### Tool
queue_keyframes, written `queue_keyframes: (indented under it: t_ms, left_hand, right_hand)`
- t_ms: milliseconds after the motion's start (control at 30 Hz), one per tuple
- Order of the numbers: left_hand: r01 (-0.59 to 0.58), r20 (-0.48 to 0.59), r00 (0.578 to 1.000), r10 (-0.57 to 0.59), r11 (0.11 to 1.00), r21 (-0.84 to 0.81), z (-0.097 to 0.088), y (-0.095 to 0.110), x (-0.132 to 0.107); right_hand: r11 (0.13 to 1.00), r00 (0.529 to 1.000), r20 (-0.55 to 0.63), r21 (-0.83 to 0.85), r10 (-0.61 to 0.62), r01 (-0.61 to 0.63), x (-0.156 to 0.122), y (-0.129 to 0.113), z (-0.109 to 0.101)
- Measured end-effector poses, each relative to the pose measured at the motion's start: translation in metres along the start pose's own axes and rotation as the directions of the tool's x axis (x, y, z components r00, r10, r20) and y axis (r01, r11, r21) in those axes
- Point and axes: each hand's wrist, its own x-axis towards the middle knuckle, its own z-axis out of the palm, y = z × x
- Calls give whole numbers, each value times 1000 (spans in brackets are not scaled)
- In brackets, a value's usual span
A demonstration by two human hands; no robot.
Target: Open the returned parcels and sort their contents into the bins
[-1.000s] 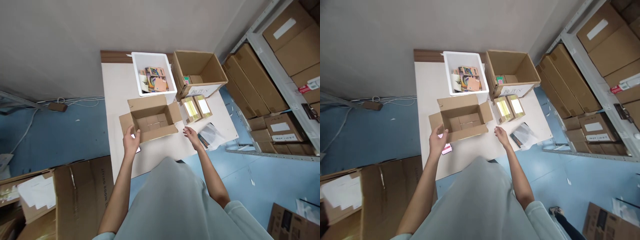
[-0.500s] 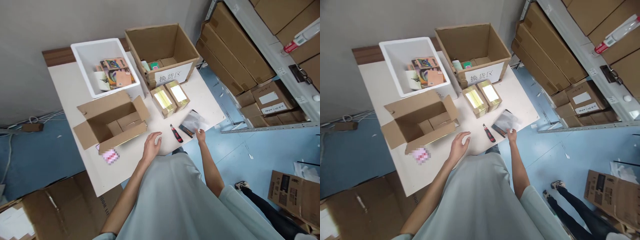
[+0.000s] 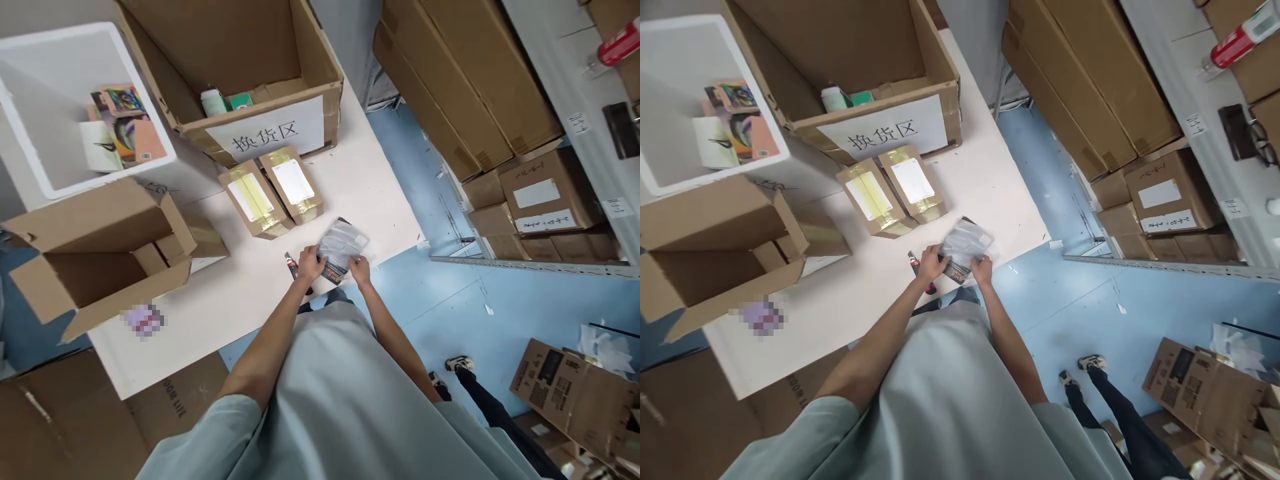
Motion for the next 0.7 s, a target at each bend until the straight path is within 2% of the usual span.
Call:
queue_keyframes:
  t_ms: [167, 333, 467, 567, 633, 700]
  left_hand:
    - [112, 18, 994, -112, 993, -30, 31, -5, -30]
    - [174, 82, 983, -167, 981, -90, 42, 0, -37]
    - [232, 87, 972, -221, 961, -152, 28, 1, -34]
    - [250, 63, 968, -242, 947, -202, 9, 5, -39]
    - [230, 33, 973, -229, 940, -253, -5, 11, -45]
    - [186, -21, 979, -204, 926, -328, -19, 20, -51]
  right_hand:
    - [993, 992, 43, 0, -115, 115, 36, -15, -23]
    - [939, 956, 114, -190, -269, 287, 74, -41, -47]
    - [924, 956, 146, -257, -253, 284, 84, -56, -60]
    - [895, 939, 126, -284, -319, 343, 69, -68, -69]
    - [849, 890, 109, -268, -444, 456, 48, -78, -70]
    - [786, 813, 136, -206, -567, 583, 20, -90, -65]
